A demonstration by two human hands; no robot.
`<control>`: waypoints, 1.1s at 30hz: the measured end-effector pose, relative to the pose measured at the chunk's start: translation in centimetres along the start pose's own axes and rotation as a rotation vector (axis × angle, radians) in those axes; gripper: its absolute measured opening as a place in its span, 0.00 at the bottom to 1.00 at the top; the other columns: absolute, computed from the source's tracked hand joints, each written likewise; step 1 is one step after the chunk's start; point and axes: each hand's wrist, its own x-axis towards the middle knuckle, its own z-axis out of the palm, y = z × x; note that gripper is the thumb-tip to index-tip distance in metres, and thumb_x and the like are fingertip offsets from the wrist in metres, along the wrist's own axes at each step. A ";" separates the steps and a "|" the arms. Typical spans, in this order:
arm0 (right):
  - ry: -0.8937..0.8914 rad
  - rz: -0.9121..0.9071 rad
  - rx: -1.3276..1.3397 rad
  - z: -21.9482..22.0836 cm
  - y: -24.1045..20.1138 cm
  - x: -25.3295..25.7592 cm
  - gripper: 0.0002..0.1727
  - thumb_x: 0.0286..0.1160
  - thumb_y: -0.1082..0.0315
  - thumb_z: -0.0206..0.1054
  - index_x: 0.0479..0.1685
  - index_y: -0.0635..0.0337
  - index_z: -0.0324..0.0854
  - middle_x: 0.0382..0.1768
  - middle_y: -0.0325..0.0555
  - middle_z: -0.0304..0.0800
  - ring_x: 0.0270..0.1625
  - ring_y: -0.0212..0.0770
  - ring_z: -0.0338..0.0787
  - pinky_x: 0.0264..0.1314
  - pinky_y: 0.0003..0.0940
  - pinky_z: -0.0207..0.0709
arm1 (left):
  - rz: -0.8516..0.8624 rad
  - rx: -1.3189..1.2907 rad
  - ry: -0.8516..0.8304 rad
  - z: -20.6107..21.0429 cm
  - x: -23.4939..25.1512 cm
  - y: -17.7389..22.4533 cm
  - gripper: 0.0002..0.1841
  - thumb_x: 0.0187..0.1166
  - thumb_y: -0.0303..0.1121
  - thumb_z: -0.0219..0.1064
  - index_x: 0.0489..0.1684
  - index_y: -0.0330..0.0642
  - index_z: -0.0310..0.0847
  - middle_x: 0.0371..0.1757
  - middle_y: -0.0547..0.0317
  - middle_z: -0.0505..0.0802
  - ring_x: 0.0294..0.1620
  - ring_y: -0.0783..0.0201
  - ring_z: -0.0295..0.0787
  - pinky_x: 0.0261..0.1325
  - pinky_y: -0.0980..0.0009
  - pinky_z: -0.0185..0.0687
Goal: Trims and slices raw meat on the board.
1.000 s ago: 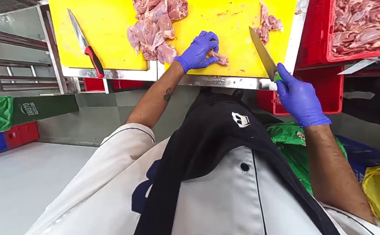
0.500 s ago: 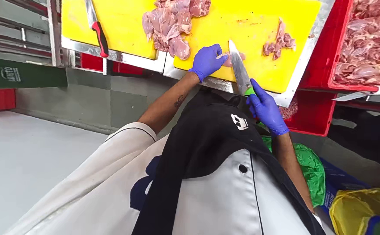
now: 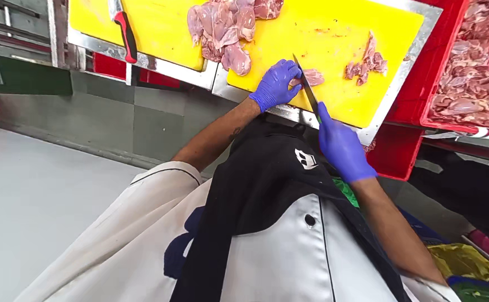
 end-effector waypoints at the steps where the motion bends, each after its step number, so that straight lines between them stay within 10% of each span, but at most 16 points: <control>1: 0.051 -0.011 0.045 0.8 -0.7 2.3 0.32 0.91 0.62 0.47 0.96 0.40 0.50 0.36 0.58 0.89 0.35 0.63 0.91 0.34 0.62 0.82 | 0.022 -0.001 0.000 0.1 -0.1 0.1 0.14 0.72 0.41 0.72 0.45 0.40 0.91 0.55 0.48 0.94 0.64 0.47 0.88 0.68 0.55 0.83; 9: 0.171 0.053 0.292 -2.0 -0.3 3.0 0.31 0.93 0.59 0.49 0.95 0.36 0.53 0.33 0.52 0.89 0.29 0.51 0.87 0.32 0.55 0.81 | -0.314 -0.183 0.064 -2.2 3.3 -1.1 0.19 0.70 0.31 0.65 0.61 0.39 0.84 0.53 0.53 0.96 0.57 0.58 0.94 0.63 0.56 0.88; 18: 0.003 0.114 -0.046 -1.3 1.0 -4.2 0.31 0.93 0.57 0.42 0.95 0.39 0.55 0.39 0.57 0.90 0.38 0.61 0.92 0.37 0.60 0.82 | -0.013 -0.075 -0.021 1.1 3.0 0.9 0.11 0.78 0.37 0.65 0.45 0.42 0.91 0.53 0.51 0.93 0.61 0.49 0.88 0.68 0.57 0.81; 24: 0.178 0.062 0.167 0.6 0.0 5.7 0.32 0.93 0.61 0.48 0.96 0.38 0.51 0.31 0.58 0.89 0.28 0.61 0.89 0.28 0.62 0.80 | -0.011 -0.125 -0.054 0.3 3.3 0.7 0.11 0.77 0.36 0.67 0.46 0.39 0.91 0.54 0.49 0.94 0.61 0.51 0.89 0.69 0.56 0.80; 30: 0.326 0.111 0.401 -2.3 4.1 3.2 0.31 0.93 0.59 0.49 0.95 0.37 0.55 0.36 0.53 0.89 0.29 0.51 0.86 0.33 0.55 0.81 | -0.310 -0.593 -0.015 -2.9 5.5 -1.3 0.12 0.81 0.28 0.65 0.57 0.34 0.88 0.57 0.48 0.94 0.53 0.62 0.93 0.60 0.63 0.89; 33: 0.392 0.185 0.572 -3.1 6.2 1.7 0.31 0.94 0.58 0.48 0.95 0.36 0.54 0.33 0.46 0.86 0.22 0.41 0.81 0.24 0.44 0.80 | -0.141 -0.232 -0.238 -2.3 6.0 0.3 0.19 0.78 0.39 0.68 0.62 0.39 0.87 0.65 0.47 0.90 0.69 0.53 0.86 0.75 0.54 0.79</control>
